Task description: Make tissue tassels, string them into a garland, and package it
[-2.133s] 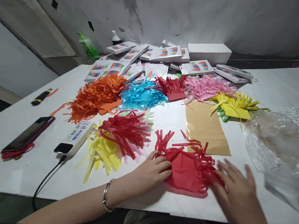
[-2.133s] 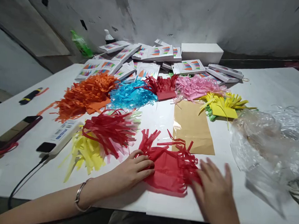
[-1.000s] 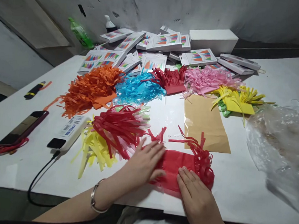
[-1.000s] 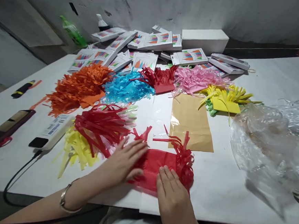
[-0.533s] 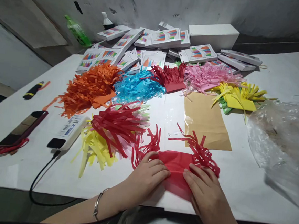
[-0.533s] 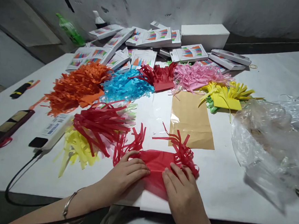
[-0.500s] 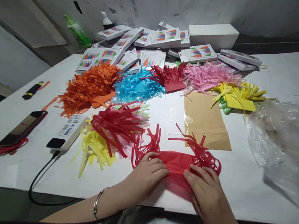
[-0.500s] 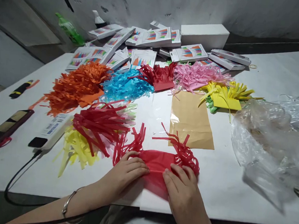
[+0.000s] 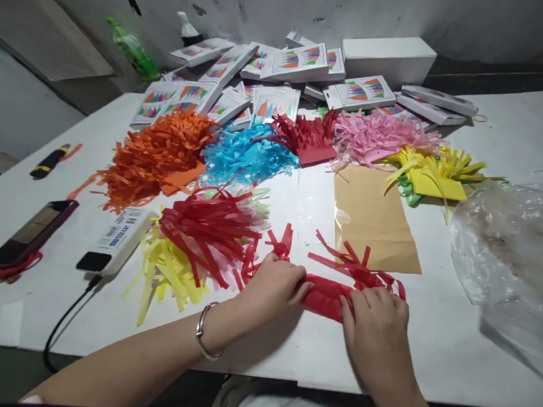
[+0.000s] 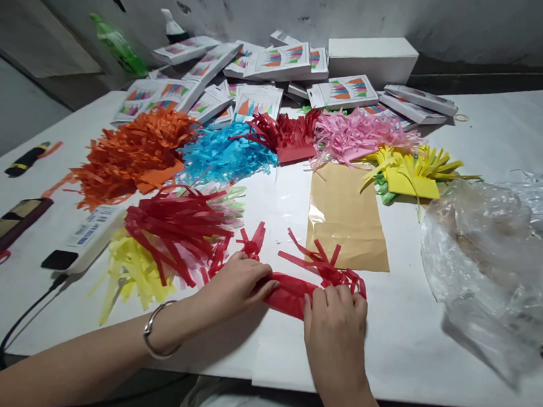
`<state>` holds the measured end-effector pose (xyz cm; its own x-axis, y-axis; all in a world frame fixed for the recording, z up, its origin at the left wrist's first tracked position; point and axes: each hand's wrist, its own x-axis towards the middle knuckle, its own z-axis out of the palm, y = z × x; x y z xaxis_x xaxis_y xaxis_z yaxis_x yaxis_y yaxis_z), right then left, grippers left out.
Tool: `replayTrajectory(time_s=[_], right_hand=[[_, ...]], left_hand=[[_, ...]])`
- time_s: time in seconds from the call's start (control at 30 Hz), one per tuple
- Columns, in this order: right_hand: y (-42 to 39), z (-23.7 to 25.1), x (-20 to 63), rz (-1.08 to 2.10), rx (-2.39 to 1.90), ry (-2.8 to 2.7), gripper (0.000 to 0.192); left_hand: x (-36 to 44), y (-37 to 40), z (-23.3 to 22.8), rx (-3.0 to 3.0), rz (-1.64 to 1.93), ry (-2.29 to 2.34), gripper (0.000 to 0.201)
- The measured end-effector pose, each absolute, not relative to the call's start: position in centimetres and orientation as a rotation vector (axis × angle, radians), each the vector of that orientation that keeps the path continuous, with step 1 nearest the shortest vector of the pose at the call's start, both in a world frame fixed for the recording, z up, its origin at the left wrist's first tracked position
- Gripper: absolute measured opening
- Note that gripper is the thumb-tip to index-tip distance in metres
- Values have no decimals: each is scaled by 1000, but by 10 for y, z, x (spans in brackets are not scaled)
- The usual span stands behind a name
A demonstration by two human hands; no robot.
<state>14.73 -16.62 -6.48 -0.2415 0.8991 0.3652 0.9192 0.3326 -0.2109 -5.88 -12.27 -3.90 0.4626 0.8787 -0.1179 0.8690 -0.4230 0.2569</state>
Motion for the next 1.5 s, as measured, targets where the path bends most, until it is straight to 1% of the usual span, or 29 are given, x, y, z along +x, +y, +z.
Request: replayTrajectory(time_s=[0.07,0.2,0.37,0.43,0.5,0.57,0.6,0.67,0.77,0.87,1.0,1.13,1.23,1.37,1.5], right_hand=[[-166,-64,147,-81,-1637,-2177,28],[-168,-54,152,-180,-1677,-2111,17],[-178,-53,152,-66,-1152,-2276,18],[-180,-59,149,-85,-1063,-2361,21],[-180,-65,147,-128,-1055,-2398,27],[-178,-69,147,-132,-1052,-2392,29],[-177,-70,148,-121,-1065,-2378,28],[-175,-70,149,-77,-1089,-2344,26],[-174,-67,150,15,-1108,-2327,22],[-174,-64,150,85,-1138,-2326,18],[-173,-63,152,-5,-1127,-2335,23],[-174,-63,158,-98,-1020,-2332,28],[-175,-65,162,-115,-968,-2402,31],[-177,-68,164,-112,-974,-2411,30],[-176,-68,164,-125,-986,-2414,32]], left_hand=[[-58,-122,-40,2474,39,1523,28],[-55,-123,-41,2483,38,1545,28],[-54,-123,-40,2475,24,1552,26],[-55,-123,-40,2477,9,1545,27],[-57,-126,-38,2510,54,1564,24],[-60,-130,-36,2610,195,1561,16],[-62,-133,-35,2682,280,1506,14],[-64,-139,-34,2824,381,1298,18],[-66,-145,-37,2950,306,1026,14],[-68,-145,-44,2960,267,981,16],[-68,-143,-46,2804,445,1010,14],[-69,-145,-46,2821,448,982,14],[-78,-147,-48,2867,452,1055,20],[-107,-147,-47,2794,546,1304,27],[-135,-150,-29,2661,520,1541,35]])
